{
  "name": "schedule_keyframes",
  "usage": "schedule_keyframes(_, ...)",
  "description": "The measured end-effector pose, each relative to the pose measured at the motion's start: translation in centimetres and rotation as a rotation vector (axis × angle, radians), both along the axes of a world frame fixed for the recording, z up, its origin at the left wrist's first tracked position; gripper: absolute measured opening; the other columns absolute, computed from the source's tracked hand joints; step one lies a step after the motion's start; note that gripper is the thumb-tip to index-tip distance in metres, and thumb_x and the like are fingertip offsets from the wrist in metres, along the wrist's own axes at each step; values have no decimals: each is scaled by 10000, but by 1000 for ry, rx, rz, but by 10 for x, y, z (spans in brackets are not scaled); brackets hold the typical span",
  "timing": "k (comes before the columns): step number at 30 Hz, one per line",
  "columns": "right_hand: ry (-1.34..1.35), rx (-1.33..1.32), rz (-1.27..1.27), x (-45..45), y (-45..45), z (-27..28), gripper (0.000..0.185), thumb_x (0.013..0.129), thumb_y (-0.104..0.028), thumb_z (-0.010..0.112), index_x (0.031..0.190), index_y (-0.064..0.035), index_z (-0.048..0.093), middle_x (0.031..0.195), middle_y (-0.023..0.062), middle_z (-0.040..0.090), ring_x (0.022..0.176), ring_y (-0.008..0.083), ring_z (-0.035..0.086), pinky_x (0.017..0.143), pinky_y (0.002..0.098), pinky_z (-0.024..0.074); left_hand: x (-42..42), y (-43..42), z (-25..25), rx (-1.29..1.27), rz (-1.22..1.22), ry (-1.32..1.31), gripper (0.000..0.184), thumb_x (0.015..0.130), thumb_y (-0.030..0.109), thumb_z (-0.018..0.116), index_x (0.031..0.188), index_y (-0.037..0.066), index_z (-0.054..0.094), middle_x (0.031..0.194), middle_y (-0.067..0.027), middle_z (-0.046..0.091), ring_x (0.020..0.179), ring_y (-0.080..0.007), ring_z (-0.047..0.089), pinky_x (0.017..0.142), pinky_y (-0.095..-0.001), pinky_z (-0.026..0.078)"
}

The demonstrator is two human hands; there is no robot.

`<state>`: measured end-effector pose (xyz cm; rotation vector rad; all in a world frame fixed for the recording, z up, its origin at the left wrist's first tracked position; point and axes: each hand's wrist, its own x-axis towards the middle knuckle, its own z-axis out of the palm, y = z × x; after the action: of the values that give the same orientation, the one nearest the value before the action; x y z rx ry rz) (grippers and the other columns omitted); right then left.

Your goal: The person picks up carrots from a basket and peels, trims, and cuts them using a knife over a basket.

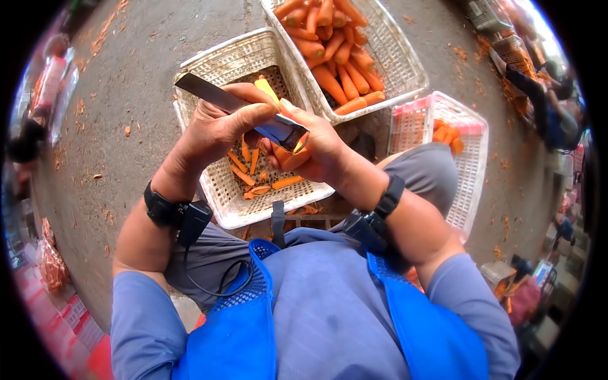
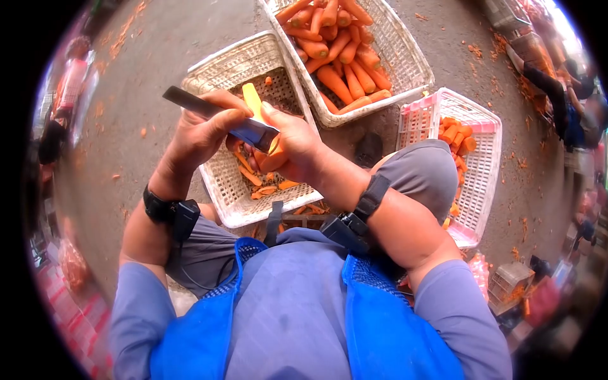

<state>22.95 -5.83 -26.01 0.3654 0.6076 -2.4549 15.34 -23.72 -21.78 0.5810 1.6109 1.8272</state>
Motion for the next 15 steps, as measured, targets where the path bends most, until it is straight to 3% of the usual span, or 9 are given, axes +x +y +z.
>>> schedule_keyframes(5,-76,-75,104,8,-8,4,477,1062,-490,368,1213,-65,521,878,119,614,751,231,641,583,394,556,-21,-9,-12,-80,104,117,141,970,174,673,1009,43,703,797,-5,677,634,-49,596,527,-183,473)
schedule_keyframes(9,-32,-119,49,4,-3,8,467,1060,-500,373,1162,-67,518,882,112,596,777,223,635,608,384,553,-21,-9,0,102,250,17,146,979,179,654,1017,49,707,825,-33,696,621,-57,610,523,-180,489)
schedule_keyframes(15,-67,-83,-27,2,-2,5,466,1080,-462,328,1224,-58,511,926,126,641,750,195,637,615,374,555,-4,-8,9,90,48,20,177,971,189,670,1030,25,701,822,-41,691,604,-71,624,519,-190,507)
